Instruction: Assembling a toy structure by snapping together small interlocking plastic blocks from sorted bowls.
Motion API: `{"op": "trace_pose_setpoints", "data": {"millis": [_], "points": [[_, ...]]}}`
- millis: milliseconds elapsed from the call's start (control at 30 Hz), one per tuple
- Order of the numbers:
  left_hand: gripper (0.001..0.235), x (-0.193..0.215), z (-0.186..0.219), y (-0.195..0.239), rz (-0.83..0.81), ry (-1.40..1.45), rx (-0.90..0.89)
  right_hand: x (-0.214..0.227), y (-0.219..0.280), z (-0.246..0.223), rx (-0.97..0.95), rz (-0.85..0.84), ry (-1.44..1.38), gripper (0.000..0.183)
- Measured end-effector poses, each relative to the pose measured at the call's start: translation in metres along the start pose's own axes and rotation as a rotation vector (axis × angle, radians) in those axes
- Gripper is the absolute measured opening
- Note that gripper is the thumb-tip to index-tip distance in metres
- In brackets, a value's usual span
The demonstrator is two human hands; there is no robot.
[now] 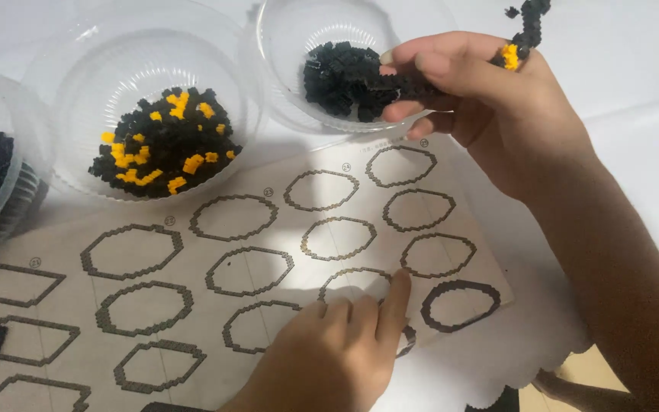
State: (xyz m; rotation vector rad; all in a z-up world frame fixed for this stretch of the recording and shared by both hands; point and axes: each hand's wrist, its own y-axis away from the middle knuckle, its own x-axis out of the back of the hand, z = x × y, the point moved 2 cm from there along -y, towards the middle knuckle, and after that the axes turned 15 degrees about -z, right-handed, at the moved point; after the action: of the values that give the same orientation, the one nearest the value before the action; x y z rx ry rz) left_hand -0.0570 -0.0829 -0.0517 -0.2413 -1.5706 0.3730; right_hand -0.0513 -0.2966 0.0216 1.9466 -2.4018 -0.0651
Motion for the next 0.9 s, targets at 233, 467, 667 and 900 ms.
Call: {"op": "trace_pose_setpoints", "data": {"millis": [233, 467, 667, 900], "points": [[0.033, 0.000, -0.001, -0.001, -0.015, 0.014, -0.013, -0.001, 0.000, 0.000, -0.012, 0.024, -0.027, 0.025], [0.032, 0.002, -0.001, -0.002, 0.008, -0.059, 0.008, -0.007, 0.002, -0.005, -0.006, 0.066, -0.080, 0.024], [0.030, 0.003, -0.005, -0.002, 0.019, -0.038, -0.028, -0.008, 0.002, -0.007, -0.008, 0.066, -0.066, 0.023], [0.022, 0.016, -0.012, -0.003, 0.009, 0.134, -0.061, -0.007, 0.001, -0.010, -0.026, 0.117, -0.098, 0.023]]}}
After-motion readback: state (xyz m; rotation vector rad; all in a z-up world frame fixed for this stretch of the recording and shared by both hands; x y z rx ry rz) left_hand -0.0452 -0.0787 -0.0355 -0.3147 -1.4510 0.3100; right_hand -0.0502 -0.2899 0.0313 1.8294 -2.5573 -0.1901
